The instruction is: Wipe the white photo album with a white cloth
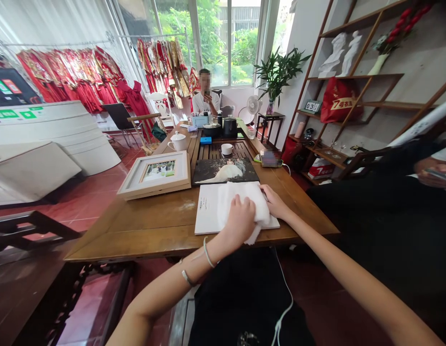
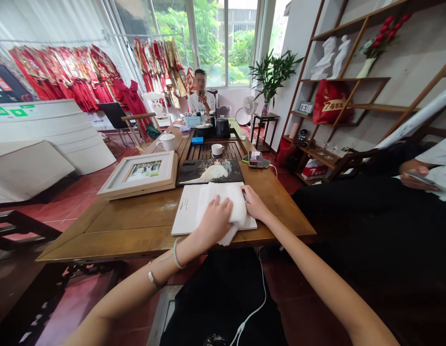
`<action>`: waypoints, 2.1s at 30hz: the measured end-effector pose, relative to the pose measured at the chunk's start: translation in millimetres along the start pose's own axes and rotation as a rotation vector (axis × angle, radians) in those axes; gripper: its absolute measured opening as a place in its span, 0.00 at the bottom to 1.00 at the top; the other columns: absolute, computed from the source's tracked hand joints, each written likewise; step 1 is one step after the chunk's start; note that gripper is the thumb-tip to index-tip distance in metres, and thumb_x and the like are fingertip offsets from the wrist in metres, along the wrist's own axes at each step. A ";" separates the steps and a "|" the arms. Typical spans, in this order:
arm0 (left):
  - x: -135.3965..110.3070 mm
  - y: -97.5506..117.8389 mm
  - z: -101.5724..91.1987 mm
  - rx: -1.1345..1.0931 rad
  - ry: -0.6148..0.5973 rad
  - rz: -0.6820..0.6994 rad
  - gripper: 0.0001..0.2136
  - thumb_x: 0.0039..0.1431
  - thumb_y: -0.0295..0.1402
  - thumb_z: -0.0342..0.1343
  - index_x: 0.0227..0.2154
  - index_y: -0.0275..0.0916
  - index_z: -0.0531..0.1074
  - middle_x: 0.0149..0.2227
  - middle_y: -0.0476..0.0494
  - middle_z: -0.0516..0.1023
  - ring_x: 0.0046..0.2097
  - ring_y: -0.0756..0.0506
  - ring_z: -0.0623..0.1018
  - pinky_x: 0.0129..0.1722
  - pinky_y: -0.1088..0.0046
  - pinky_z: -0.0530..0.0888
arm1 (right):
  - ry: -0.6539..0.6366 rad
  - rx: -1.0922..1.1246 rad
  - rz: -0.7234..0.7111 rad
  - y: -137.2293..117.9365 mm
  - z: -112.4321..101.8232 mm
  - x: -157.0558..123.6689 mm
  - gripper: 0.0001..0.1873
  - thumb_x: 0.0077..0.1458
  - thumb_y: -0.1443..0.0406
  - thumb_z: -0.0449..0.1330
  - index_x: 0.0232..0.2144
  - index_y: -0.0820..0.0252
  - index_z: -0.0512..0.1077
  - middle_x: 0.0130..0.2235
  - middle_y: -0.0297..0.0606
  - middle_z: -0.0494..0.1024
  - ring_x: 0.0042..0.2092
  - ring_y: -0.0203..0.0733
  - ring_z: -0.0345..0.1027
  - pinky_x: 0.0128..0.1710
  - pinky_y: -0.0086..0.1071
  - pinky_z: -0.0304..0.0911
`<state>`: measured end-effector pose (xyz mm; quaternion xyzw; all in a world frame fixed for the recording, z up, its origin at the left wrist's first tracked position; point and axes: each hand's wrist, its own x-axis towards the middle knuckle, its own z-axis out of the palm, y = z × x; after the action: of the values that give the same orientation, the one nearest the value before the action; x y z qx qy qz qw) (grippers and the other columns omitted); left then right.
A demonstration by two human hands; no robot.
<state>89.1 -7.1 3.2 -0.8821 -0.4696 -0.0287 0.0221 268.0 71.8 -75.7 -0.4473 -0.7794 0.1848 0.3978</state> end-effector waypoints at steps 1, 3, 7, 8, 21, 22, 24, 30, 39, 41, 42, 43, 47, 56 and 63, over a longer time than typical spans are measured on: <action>-5.7 8.7 0.9 -0.006 -0.009 -0.002 0.19 0.55 0.28 0.53 0.50 0.27 0.66 0.54 0.27 0.67 0.59 0.28 0.63 0.55 0.54 0.63 | 0.003 0.002 0.003 0.3 -0.3 -0.2 0.19 0.50 0.68 0.53 0.47 0.58 0.64 0.47 0.45 0.70 0.50 0.49 0.65 0.51 0.45 0.61; -17.2 23.3 3.4 -0.021 -0.021 -0.003 0.24 0.55 0.28 0.54 0.54 0.25 0.63 0.58 0.23 0.62 0.61 0.26 0.59 0.57 0.52 0.61 | 0.012 0.002 -0.007 1.1 -0.4 -0.7 0.19 0.51 0.66 0.53 0.47 0.56 0.64 0.47 0.44 0.70 0.50 0.49 0.65 0.52 0.44 0.61; -38.9 32.8 3.0 -0.048 -0.056 0.006 0.29 0.54 0.28 0.55 0.59 0.28 0.58 0.62 0.26 0.58 0.64 0.26 0.53 0.59 0.49 0.58 | 0.023 -0.003 -0.027 3.0 0.7 -1.4 0.20 0.50 0.67 0.54 0.47 0.56 0.65 0.48 0.44 0.70 0.51 0.48 0.65 0.53 0.43 0.60; -42.8 30.4 0.6 -0.060 -0.068 0.006 0.29 0.54 0.29 0.55 0.59 0.29 0.58 0.62 0.29 0.58 0.64 0.27 0.53 0.59 0.49 0.59 | 0.023 -0.006 -0.024 3.3 1.2 -1.5 0.20 0.50 0.67 0.54 0.48 0.56 0.65 0.48 0.44 0.69 0.51 0.48 0.65 0.53 0.43 0.60; 21.1 -49.3 -9.8 -0.078 -0.085 0.135 0.28 0.50 0.23 0.50 0.57 0.37 0.62 0.59 0.38 0.66 0.62 0.37 0.60 0.57 0.53 0.63 | 0.025 -0.086 -0.033 -1.1 1.3 0.6 0.29 0.46 0.72 0.51 0.53 0.59 0.62 0.49 0.48 0.71 0.51 0.51 0.66 0.52 0.49 0.61; 26.4 -54.4 -10.2 -0.085 -0.104 0.174 0.30 0.49 0.24 0.51 0.58 0.38 0.61 0.60 0.39 0.64 0.63 0.37 0.59 0.57 0.54 0.63 | 0.030 -0.084 -0.036 -0.3 1.8 0.7 0.30 0.46 0.71 0.52 0.55 0.59 0.61 0.50 0.48 0.71 0.52 0.52 0.65 0.53 0.49 0.61; 34.2 -62.2 -11.0 -0.095 -0.136 0.234 0.34 0.46 0.26 0.52 0.61 0.40 0.57 0.64 0.40 0.58 0.64 0.35 0.56 0.58 0.51 0.61 | 0.035 -0.076 -0.049 1.7 2.8 0.7 0.31 0.47 0.71 0.52 0.56 0.59 0.59 0.52 0.49 0.70 0.54 0.52 0.64 0.55 0.50 0.59; 44.3 -66.9 -10.8 -0.107 -0.130 0.335 0.34 0.46 0.28 0.51 0.60 0.42 0.58 0.65 0.45 0.56 0.65 0.35 0.53 0.60 0.44 0.55 | -0.003 -0.055 -0.060 6.9 4.5 0.0 0.34 0.45 0.71 0.52 0.58 0.59 0.57 0.54 0.49 0.68 0.57 0.53 0.62 0.57 0.51 0.56; 6.0 -63.2 -23.7 -0.148 -0.180 0.349 0.30 0.47 0.27 0.49 0.57 0.43 0.63 0.62 0.46 0.62 0.65 0.38 0.56 0.59 0.43 0.54 | -0.037 -0.056 -0.065 14.8 5.7 -0.3 0.32 0.49 0.72 0.48 0.58 0.57 0.57 0.55 0.47 0.67 0.58 0.49 0.61 0.59 0.51 0.54; -15.1 -57.9 -25.6 -0.153 -0.157 0.341 0.30 0.46 0.26 0.49 0.57 0.43 0.64 0.62 0.46 0.62 0.65 0.37 0.56 0.60 0.44 0.54 | -0.029 -0.065 -0.045 11.8 5.2 -0.5 0.27 0.54 0.69 0.48 0.57 0.58 0.58 0.54 0.48 0.68 0.58 0.50 0.61 0.60 0.52 0.54; -26.5 -54.1 -26.5 -0.157 -0.153 0.333 0.30 0.46 0.26 0.50 0.56 0.42 0.64 0.62 0.46 0.62 0.65 0.37 0.56 0.60 0.44 0.54 | -0.025 -0.071 -0.032 9.9 4.9 -0.6 0.25 0.55 0.67 0.48 0.57 0.58 0.59 0.54 0.49 0.68 0.58 0.50 0.61 0.60 0.52 0.54; -38.0 -49.7 -27.6 -0.166 -0.156 0.325 0.31 0.45 0.27 0.50 0.57 0.42 0.64 0.62 0.47 0.62 0.65 0.36 0.55 0.60 0.44 0.54 | -0.023 -0.078 -0.019 7.9 4.8 -0.7 0.24 0.56 0.65 0.49 0.56 0.59 0.59 0.54 0.49 0.68 0.58 0.51 0.61 0.60 0.52 0.54; -72.2 -34.7 -32.8 -0.208 -0.197 0.214 0.33 0.44 0.24 0.50 0.58 0.45 0.63 0.63 0.49 0.60 0.65 0.34 0.54 0.60 0.44 0.56 | -0.015 -0.105 0.006 2.7 4.6 -0.8 0.23 0.57 0.64 0.50 0.55 0.58 0.60 0.53 0.48 0.69 0.58 0.50 0.61 0.60 0.51 0.53; -36.2 -78.3 -11.3 -0.161 -0.041 -0.186 0.30 0.48 0.23 0.49 0.58 0.39 0.63 0.62 0.43 0.62 0.64 0.34 0.58 0.59 0.49 0.61 | -0.017 -0.101 0.035 -1.2 3.6 -1.0 0.22 0.57 0.64 0.50 0.55 0.56 0.61 0.53 0.46 0.69 0.58 0.49 0.61 0.60 0.49 0.54; -6.0 -115.7 12.3 -0.052 0.120 -0.264 0.30 0.50 0.29 0.52 0.59 0.43 0.62 0.62 0.46 0.62 0.63 0.35 0.59 0.58 0.53 0.63 | -0.005 -0.084 0.033 -2.3 3.7 -2.2 0.22 0.57 0.64 0.50 0.55 0.55 0.61 0.53 0.45 0.69 0.58 0.49 0.62 0.60 0.50 0.54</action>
<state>-9.9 53.3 -8.1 -0.8095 -0.5786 -0.0965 0.0234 264.5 69.0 -77.5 -0.4759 -0.7801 0.1593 0.3737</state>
